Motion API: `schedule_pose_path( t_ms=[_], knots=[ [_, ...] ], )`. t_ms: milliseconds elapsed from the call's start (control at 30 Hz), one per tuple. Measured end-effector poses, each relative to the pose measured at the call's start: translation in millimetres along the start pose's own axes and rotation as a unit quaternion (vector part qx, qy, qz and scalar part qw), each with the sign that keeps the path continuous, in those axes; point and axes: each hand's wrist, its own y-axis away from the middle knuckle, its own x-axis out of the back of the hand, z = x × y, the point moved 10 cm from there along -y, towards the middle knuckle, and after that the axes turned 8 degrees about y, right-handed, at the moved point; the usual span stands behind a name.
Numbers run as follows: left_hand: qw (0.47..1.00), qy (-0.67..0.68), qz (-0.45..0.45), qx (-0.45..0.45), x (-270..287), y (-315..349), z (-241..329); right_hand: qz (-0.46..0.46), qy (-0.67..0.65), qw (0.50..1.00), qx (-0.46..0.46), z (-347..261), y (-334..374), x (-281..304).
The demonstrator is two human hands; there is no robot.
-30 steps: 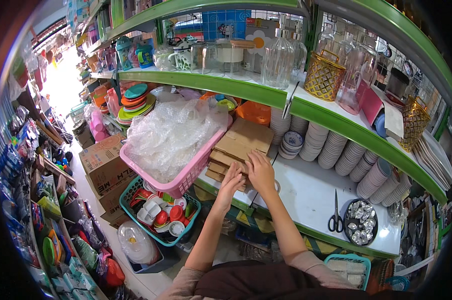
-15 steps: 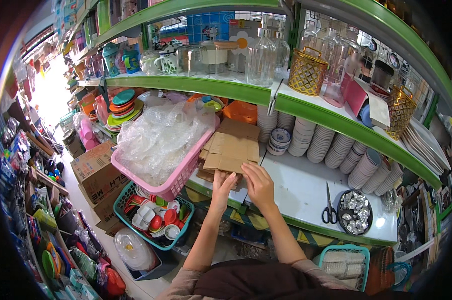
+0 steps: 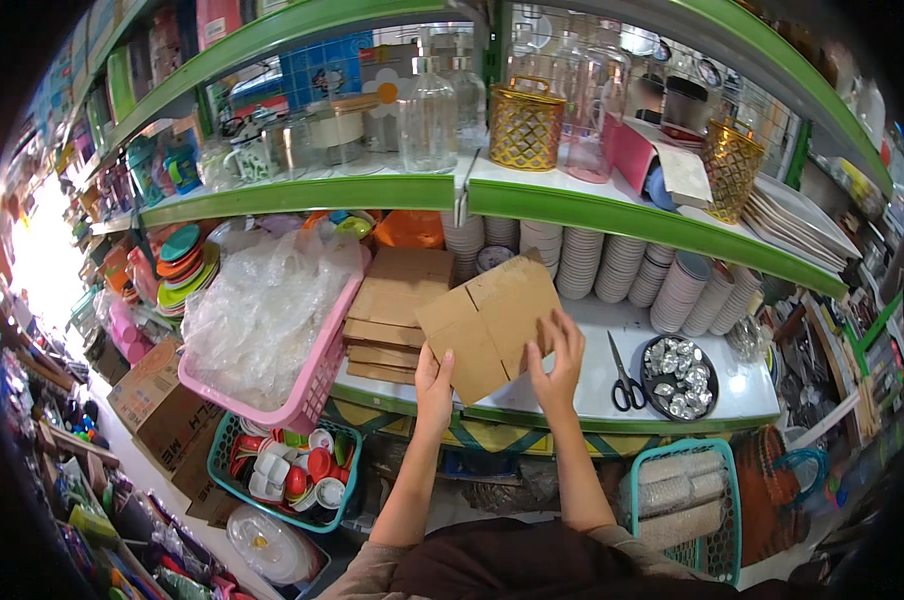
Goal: Assembling small cardboard boxes and placing small ceramic bowls inside them for packaging.
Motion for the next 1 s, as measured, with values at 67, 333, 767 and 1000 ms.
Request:
schedule_pose_path(
  t_ms=[67, 333, 767, 1000],
  knots=[
    [1.0, -0.007, -0.005, 0.002, -3, -2, -11, 0.029, 0.004, 0.995, -0.094, 33, 5, 15],
    [0.998, 0.009, 0.041, 0.038, -2, -3, -57, 0.014, -0.074, 0.97, -0.232, 119, 62, 14],
    [0.987, -0.059, -0.022, 0.151, -10, 6, -121, -0.01, -0.18, 0.882, -0.436, 182, 129, 8],
    [0.979, -0.082, -0.052, 0.182, -7, 7, -138, -0.109, -0.267, 0.852, -0.437, 149, 115, 3]
  ],
)
